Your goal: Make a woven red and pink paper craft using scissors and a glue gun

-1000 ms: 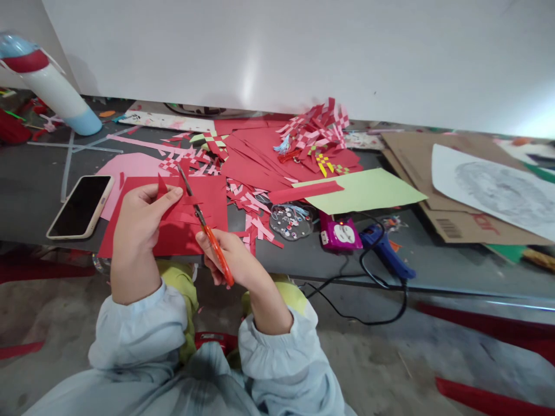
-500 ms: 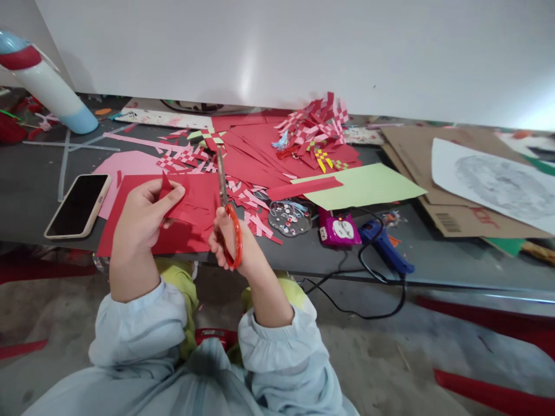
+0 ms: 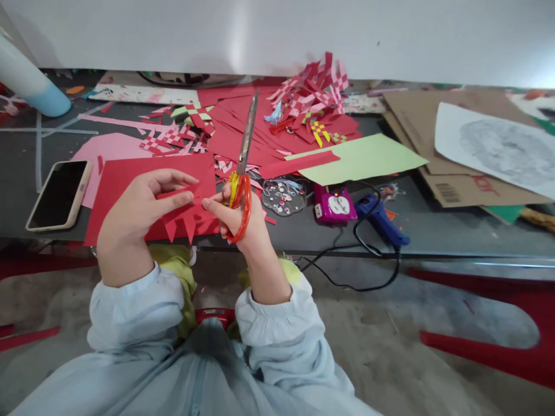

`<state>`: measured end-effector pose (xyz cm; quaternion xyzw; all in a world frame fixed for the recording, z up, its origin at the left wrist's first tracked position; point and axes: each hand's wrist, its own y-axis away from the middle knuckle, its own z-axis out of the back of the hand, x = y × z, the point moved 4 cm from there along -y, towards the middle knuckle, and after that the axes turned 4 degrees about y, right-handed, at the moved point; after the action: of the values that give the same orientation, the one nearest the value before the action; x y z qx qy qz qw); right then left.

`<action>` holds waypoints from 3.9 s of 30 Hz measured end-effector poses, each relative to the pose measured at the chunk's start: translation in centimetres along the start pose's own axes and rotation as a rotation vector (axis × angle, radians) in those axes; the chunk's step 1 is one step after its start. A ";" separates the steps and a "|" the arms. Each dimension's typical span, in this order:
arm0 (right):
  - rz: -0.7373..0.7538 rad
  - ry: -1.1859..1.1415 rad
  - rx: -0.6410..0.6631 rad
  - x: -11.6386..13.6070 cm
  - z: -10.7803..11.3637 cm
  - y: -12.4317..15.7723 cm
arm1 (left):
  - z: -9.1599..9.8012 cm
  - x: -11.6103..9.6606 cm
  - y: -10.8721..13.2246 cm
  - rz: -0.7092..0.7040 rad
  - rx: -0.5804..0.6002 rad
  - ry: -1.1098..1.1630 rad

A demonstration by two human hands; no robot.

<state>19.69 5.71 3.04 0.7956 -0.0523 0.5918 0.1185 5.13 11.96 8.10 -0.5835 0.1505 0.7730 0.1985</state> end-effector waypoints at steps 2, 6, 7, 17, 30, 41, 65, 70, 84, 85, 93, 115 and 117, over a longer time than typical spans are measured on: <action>0.020 -0.019 -0.070 0.1 0.1 -0.1 | 0.0 0.1 -0.1 0.025 -0.035 0.069; 0.070 -0.069 -0.166 0.5 0.4 -0.2 | 0.4 0.7 -0.3 0.047 -0.118 0.181; 0.078 -0.073 -0.173 0.6 0.5 -0.2 | 0.5 0.9 -0.4 0.042 -0.150 0.216; 0.066 0.035 -0.150 0.0 0.5 -0.1 | 1.4 2.0 -1.0 0.026 -0.423 0.358; 0.079 -0.054 -0.173 -0.3 1.1 -0.2 | 1.6 1.8 -0.7 0.092 -0.382 0.372; 0.040 0.001 -0.212 -0.1 1.1 -0.2 | 1.4 1.7 -0.7 0.108 -0.353 0.367; 0.040 0.060 -0.257 -0.4 1.1 -0.3 | 1.7 2.4 -0.9 0.029 -0.325 0.308; 0.085 0.066 -0.169 -0.7 1.0 -0.5 | 1.4 2.3 -1.0 0.020 -0.307 0.302; 0.019 0.042 -0.193 -0.4 0.5 -0.4 | 1.1 2.0 -0.9 0.037 -0.286 0.227; 0.020 0.046 -0.193 -0.5 0.5 -0.4 | 1.1 2.1 -0.9 0.038 -0.287 0.226; 0.036 0.032 -0.180 -0.6 0.6 -0.4 | 1.0 1.9 -0.6 0.029 -0.253 0.170; 0.062 0.064 -0.205 -0.3 2.3 0.0 | 2.7 1.5 0.2 -0.108 -0.262 -0.283; 0.067 0.062 -0.209 -0.3 2.3 0.0 | 2.5 1.3 0.4 -0.096 -0.220 -0.296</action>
<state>21.74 5.09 2.16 0.7581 -0.1368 0.6109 0.1826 2.52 12.95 7.56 -0.4883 0.0062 0.8517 0.1900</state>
